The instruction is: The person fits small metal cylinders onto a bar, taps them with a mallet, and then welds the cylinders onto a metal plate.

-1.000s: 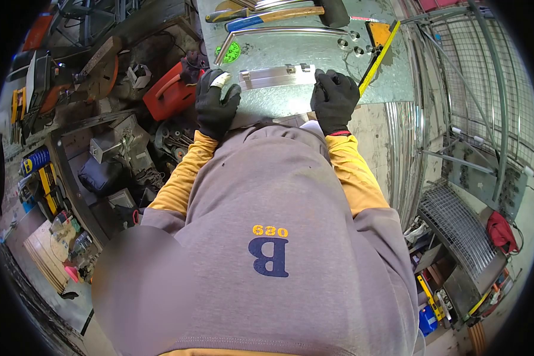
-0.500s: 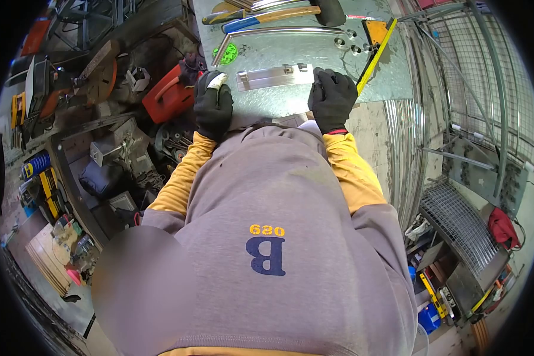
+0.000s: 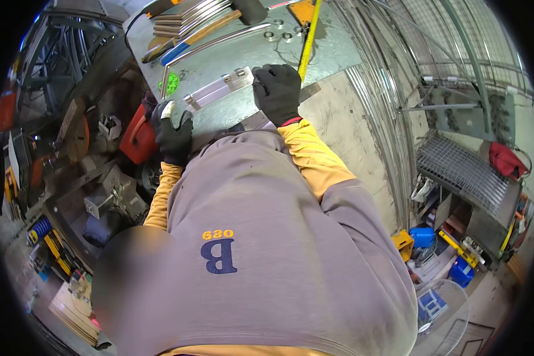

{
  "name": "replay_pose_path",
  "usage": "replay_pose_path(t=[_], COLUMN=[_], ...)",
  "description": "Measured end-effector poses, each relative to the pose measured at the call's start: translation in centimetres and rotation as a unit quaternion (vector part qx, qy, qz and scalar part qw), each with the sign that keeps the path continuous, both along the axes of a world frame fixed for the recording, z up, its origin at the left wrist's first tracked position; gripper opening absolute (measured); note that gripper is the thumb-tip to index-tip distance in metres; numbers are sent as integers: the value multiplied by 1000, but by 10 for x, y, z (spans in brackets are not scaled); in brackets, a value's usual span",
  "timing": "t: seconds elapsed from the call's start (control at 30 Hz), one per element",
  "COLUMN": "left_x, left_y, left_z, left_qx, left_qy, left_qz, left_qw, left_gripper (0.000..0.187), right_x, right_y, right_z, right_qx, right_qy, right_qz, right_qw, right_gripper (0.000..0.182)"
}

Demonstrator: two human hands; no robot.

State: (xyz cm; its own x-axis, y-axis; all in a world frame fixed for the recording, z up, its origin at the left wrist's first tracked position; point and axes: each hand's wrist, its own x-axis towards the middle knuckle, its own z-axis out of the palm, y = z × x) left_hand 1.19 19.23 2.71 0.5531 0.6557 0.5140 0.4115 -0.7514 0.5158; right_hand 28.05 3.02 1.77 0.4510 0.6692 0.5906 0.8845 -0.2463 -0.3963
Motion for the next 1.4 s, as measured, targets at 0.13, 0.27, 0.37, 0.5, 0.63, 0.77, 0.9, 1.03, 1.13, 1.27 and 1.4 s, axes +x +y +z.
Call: replay_pose_path(t=[0.13,0.27,0.37,0.5,0.63,0.77,0.9,1.03,1.13,1.27,1.4], left_x=[0,0,-1,-2,-3,-4,-3,-2,-2,-2,-2], left_y=[1,-2,-2,0,0,-1,-1,-1,-2,-2,-2], left_z=[-2,-2,-3,-7,-11,-10,-11,-11,-10,-9,-9], left_qx=[16,3,23,31,19,13,19,14,14,15,11], left_qy=[19,33,59,66,68,67,70,59,57,47,47], left_qz=[-7,5,10,2,6,6,11,13,13,13,13], left_qw=[1000,999,998,997,997,998,997,998,998,999,999], left_gripper=[46,46,47,47,45,44,44,44,43,43,43], right_x=[-1,-1,-1,-1,0,-1,0,0,0,1,1], right_y=[1,-2,-1,0,-1,-1,-1,0,0,1,1], right_z=[4,3,-2,-3,-1,0,0,0,-1,-4,-1], right_qx=[19,25,33,42,41,42,38,43,47,44,49], right_qy=[23,13,15,19,41,36,38,32,28,27,28], right_qz=[20,4,-4,-7,-1,1,3,2,3,5,8], right_qw=[999,1000,999,999,998,999,999,999,998,999,998], right_gripper=[26,27,25,21,21,20,20,20,21,21,20])
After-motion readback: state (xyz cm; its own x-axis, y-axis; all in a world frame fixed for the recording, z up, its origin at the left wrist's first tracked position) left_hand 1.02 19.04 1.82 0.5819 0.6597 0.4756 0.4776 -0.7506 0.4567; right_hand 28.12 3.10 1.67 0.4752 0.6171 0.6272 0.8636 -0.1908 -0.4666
